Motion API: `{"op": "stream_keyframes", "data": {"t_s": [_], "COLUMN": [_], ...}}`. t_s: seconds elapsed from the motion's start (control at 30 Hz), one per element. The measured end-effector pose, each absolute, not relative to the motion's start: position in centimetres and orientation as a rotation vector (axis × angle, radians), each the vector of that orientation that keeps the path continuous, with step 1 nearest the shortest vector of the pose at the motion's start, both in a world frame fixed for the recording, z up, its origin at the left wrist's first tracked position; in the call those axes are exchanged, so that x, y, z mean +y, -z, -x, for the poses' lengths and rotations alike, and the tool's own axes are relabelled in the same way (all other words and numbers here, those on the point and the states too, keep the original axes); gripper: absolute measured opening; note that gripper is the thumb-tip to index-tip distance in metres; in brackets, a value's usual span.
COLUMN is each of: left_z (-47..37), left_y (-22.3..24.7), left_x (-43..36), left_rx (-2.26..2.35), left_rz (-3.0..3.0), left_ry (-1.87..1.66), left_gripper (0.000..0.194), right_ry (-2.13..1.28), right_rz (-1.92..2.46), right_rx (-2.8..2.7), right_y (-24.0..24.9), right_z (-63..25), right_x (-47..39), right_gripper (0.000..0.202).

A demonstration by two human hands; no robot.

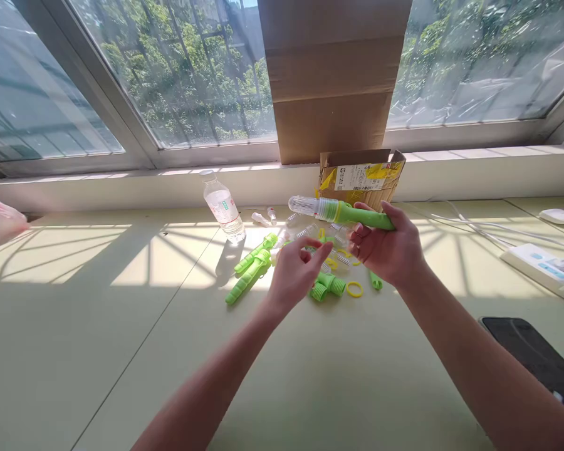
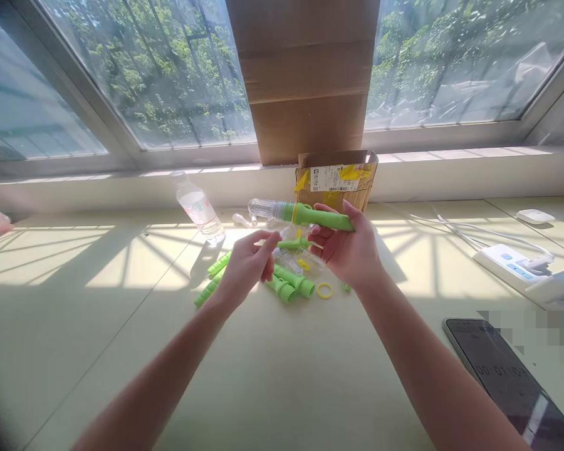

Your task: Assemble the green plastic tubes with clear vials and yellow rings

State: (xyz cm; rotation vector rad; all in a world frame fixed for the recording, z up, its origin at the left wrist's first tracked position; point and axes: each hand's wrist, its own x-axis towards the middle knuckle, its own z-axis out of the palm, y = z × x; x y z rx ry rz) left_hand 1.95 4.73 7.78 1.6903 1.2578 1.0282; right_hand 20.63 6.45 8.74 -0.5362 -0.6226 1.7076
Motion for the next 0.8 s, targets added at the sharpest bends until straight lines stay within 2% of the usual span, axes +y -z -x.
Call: {"op": "stream_keyframes", "data": {"t_s": [0.1, 0.17, 0.23, 0.4, 0.53, 0.6, 0.73, 0.8], "left_z": [-1.2, -1.4, -2.1, -4.0, -3.8, -3.7, -4.4, -5.0], "left_y": [-10.4, -11.4, -11.8, -11.9, -12.0, -12.0, -11.7, -11.6], "left_x": [7.0, 8.1, 8.8, 9.9, 10.7, 10.9, 10.7, 10.4], "left_rx": [1.088, 0.986, 0.952, 0.878, 0.766, 0.764, 0.828, 0.862], "left_rz": [-1.202, -0.999, -0.83, -0.438, -0.192, -0.156, -0.252, -0.326], "left_ry": [-1.071, -1.083, -1.129, -1.274, -1.338, -1.437, -1.665, -1.671], "left_gripper": [0.048, 0.054, 0.05, 0.019, 0.016, 0.021, 0.036, 0.038], "right_ry": [-1.643, -1.602, -1.564, -1.478, -1.387, -1.188, -0.374, -0.165], "right_rz": [0.527, 0.543, 0.581, 0.692, 0.841, 1.023, 1.405, 1.566], "right_rx": [-0.74, -0.863, -0.997, -1.316, -1.641, -1.827, -1.959, -1.917], "right_y": [-9.0, -9.2, -9.4, -9.8, -10.2, -10.0, -7.9, -6.4], "right_z": [-20.8, -20.8, -20.8, -21.2, -21.4, -20.8, -17.8, -16.2], "right_x": [6.4, 6.2, 6.0, 5.5, 5.1, 4.8, 4.4, 4.2], "right_gripper": [0.046, 0.05, 0.048, 0.053, 0.056, 0.051, 0.034, 0.021]}}
